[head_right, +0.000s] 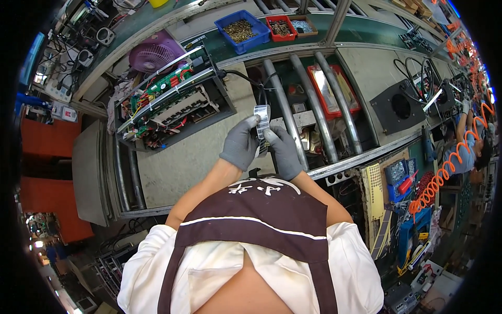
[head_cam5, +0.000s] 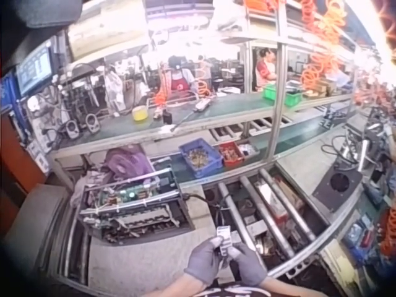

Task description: The person assembles internal components of an industrial electronic power unit by organizing the wiring harness and circuit boards within the electronic chassis, then applies sealant from a sealant tube to the components using a sealant gun. The person also uses pliers to manipulate the wiring harness and inspects the assembly by hand.

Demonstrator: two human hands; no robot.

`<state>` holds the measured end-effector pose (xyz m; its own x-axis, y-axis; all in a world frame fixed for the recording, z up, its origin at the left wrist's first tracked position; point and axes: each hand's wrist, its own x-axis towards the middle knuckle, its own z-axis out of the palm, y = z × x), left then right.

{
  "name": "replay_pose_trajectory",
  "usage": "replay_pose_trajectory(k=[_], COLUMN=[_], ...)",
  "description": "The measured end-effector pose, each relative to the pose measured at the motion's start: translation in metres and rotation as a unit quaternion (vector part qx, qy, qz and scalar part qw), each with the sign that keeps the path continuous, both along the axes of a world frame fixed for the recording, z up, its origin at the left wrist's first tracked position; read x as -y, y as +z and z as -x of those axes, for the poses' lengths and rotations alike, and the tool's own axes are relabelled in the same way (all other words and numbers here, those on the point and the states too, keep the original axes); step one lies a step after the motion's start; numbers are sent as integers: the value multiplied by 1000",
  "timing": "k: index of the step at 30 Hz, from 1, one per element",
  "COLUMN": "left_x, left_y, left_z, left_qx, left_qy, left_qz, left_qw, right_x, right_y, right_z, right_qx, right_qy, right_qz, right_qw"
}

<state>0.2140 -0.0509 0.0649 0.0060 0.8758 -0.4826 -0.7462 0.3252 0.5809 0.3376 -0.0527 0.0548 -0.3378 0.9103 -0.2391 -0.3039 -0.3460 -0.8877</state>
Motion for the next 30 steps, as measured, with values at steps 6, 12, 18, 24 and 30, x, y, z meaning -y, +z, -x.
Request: replay_pose_trajectory(k=[6,12,18,24,30], left_x=[6,8,-18,-33,-73], left_y=[4,15,17,17,7], left_z=[0,-1,11,56,43], left_qx=[-14,-49,-198,-431,-459], left_qy=[-3,-22,-75,-132,-151], left_qz=[-3,-62,-117,-187,-269], left_qw=[1000,997,970,873,833], right_x=[3,-23,-63,-82,-103], right_y=[-6,-9,21,21,22], right_z=[-4,-7,3,29,12], right_qx=[-12,-82,-163,-157,-46], right_qy=[18,3,19,10,-72], right_qz=[-21,-69,-27,-25,-121], right_qw=[1000,994,986,987,989])
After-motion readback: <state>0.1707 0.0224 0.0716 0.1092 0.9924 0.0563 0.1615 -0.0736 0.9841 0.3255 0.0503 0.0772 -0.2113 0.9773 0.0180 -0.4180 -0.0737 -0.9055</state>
